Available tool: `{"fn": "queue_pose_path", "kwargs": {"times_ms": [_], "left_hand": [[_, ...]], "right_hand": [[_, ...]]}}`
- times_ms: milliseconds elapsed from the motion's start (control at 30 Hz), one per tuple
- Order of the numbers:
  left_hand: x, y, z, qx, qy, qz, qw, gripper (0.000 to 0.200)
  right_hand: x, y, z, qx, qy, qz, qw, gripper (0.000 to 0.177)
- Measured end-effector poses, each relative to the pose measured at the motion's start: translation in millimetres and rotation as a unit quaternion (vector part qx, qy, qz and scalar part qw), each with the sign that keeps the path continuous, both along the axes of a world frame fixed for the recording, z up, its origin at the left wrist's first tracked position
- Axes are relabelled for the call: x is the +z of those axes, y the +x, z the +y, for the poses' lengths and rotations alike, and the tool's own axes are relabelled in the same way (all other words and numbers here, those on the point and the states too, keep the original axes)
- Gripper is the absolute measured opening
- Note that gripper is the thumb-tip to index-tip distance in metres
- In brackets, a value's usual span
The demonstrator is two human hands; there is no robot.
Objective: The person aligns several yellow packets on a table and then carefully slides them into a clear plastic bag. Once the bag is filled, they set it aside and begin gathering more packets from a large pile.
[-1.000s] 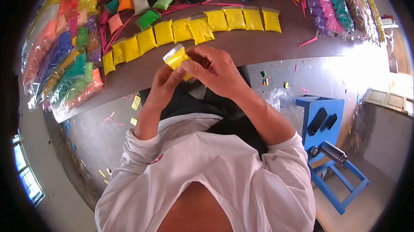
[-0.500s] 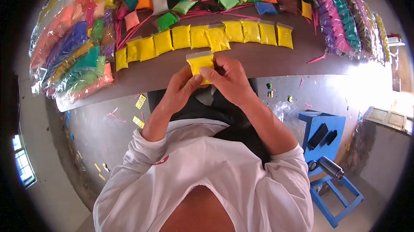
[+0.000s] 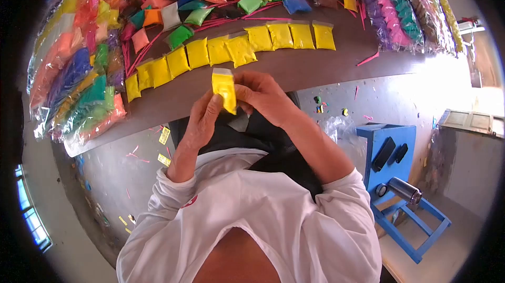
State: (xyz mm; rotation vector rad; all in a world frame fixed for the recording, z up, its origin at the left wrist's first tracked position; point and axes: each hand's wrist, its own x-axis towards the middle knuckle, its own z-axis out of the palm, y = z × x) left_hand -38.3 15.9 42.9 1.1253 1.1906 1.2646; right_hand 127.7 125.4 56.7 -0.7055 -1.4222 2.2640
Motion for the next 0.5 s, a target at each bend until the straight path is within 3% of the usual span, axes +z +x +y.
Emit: {"fn": "queue_pose_path", "kwargs": {"times_ms": [133, 167, 367, 500], "left_hand": [[-2, -5, 2, -0.004, 0.003, -0.023, 1.000, 0.051], [2, 0, 2, 0.033, 0.011, -0.010, 0.999, 0.051], [-8, 0, 3, 0.010, -0.017, -0.045, 0.999, 0.051], [-8, 3, 6, 0.041, -0.016, -0.122, 0.992, 0.051]], "right_hand": [[10, -9, -4, 0.047, 0.073, 0.030, 0.996, 0.030], [-4, -11, -4, 0.033, 0.070, 0.053, 0.996, 0.030], [21, -13, -11, -0.067, 0.033, 0.068, 0.995, 0.028], [10, -8, -6, -0.113, 0.103, -0.005, 0.988, 0.026]]}}
